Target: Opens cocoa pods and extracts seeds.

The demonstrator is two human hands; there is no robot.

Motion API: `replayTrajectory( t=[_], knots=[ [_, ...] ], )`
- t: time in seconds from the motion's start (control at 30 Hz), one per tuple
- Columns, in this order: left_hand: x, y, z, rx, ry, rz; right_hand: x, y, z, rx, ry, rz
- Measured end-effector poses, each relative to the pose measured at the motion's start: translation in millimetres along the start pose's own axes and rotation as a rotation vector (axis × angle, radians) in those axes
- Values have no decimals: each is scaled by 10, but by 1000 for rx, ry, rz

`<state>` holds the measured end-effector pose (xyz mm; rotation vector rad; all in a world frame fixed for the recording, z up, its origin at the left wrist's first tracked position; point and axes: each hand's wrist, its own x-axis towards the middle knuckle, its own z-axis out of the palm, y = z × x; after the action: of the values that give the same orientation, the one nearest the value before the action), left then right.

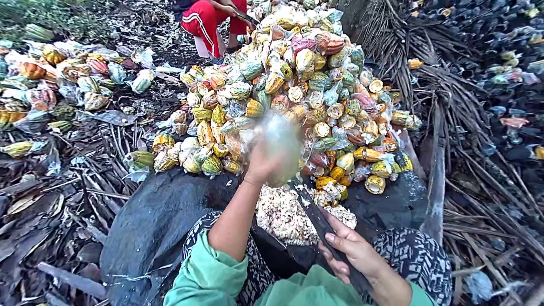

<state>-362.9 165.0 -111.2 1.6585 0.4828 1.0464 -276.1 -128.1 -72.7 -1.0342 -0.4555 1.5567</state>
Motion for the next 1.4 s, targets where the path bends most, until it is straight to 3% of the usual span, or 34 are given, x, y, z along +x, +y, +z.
replayTrajectory(
  t=[0.17,0.27,0.4,0.5,0.7,0.83,0.9,1.07,1.2,1.27,1.33,1.4],
  knots=[
    [-14,-145,206,-15,-39,-137,196,133,-91,-298,94,-58],
    [-10,-166,319,-110,21,-198,170,265,-159,-438,150,-45],
    [-41,-208,498,-29,9,-90,152,337,-157,-428,237,-111],
    [-82,-41,625,24,127,-78,228,255,-122,-592,341,-192],
    [20,32,582,-516,396,-251,434,116,-62,-1121,347,-262],
    [115,15,439,-839,508,-351,521,209,-334,-1477,299,-338],
    [132,-1,368,-976,537,-487,466,193,-462,-1647,200,-277],
    [118,-8,292,-977,353,-728,160,-259,-609,-1892,136,-67],
    [119,11,273,-1002,276,-792,-173,-493,-816,-1947,293,305],
    [123,48,270,-1004,238,-814,-380,-482,-973,-1905,487,155],
    [151,75,290,-988,253,-819,-496,-364,-994,-1870,630,-313],
    [140,28,346,-977,338,-828,-468,-189,-798,-1831,612,-602]
  ],
)
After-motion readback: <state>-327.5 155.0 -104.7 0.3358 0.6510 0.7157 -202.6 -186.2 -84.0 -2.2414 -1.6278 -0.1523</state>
